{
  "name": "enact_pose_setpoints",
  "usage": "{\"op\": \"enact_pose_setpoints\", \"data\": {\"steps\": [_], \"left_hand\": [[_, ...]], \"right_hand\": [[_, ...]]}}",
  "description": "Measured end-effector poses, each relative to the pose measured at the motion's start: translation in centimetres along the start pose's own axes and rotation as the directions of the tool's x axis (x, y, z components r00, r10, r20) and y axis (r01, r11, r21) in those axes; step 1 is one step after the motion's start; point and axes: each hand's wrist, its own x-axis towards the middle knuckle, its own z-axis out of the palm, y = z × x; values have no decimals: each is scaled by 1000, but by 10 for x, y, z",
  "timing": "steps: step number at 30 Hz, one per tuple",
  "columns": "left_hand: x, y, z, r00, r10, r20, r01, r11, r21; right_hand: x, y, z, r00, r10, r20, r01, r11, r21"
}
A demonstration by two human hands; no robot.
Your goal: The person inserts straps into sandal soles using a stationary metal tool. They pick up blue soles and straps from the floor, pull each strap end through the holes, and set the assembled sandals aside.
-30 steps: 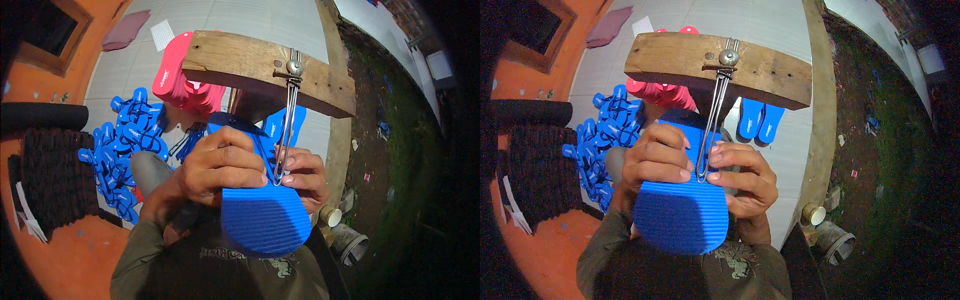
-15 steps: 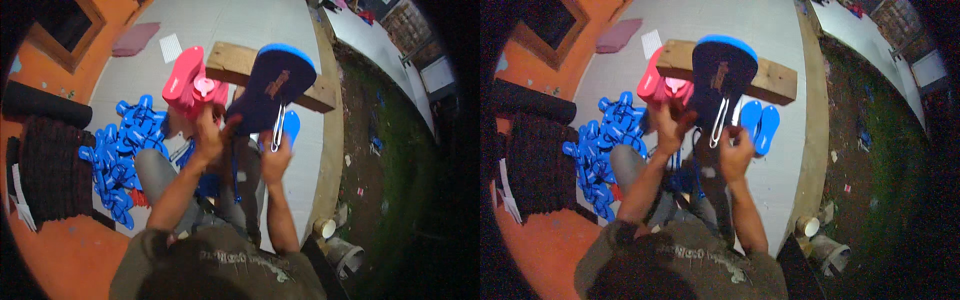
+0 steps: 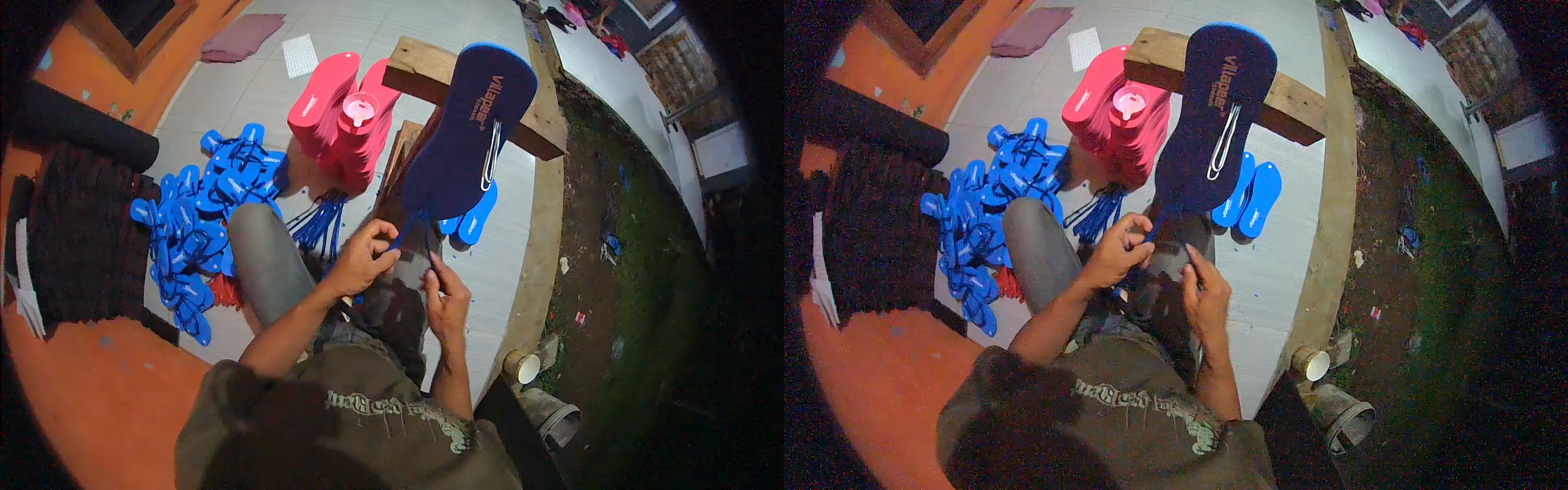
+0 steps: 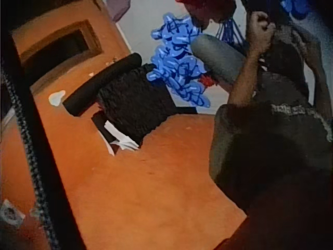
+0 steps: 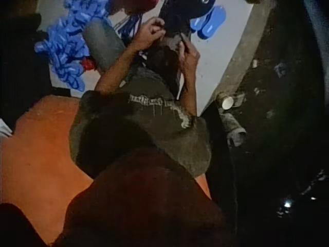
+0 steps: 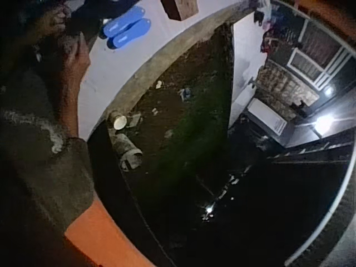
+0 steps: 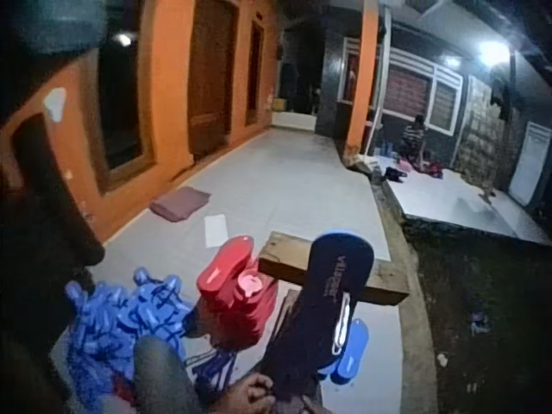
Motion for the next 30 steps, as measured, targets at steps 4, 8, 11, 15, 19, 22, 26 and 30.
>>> {"op": "enact_pose_setpoints", "data": {"steps": [4, 8, 11, 15, 19, 22, 26, 30], "left_hand": [[-25, 49, -26, 952, -108, 287, 257, 792, -554], [-29, 39, -47, 916, 40, 398, 281, 645, -711], [-30, 46, -37, 946, 201, 253, 102, 556, -825], [-12, 74, -38, 924, 363, 116, -280, 854, -439], [51, 109, -31, 782, 585, -215, -352, 700, 621], [104, 149, -1, 520, 849, -94, -561, 423, 712], [135, 171, 38, 239, 956, 170, -510, -26, 860], [127, 194, 45, 698, 713, 71, -575, 499, 648]], "right_hand": [[-9, -18, -36, 990, 137, 19, -139, 982, 125], [-6, -14, -46, 969, 164, -183, -55, 870, 490], [-1, -21, -46, 940, 142, -310, 104, 747, 657], [32, -61, -47, 861, 359, -361, 188, 436, 880], [73, -41, -53, 963, 35, -268, 223, 457, 861], [98, -75, -46, 947, 60, -316, 145, 797, 586], [123, -103, -35, 923, -266, -278, 266, 963, -39], [127, -79, -32, 959, -241, -148, 282, 865, 416]]}}
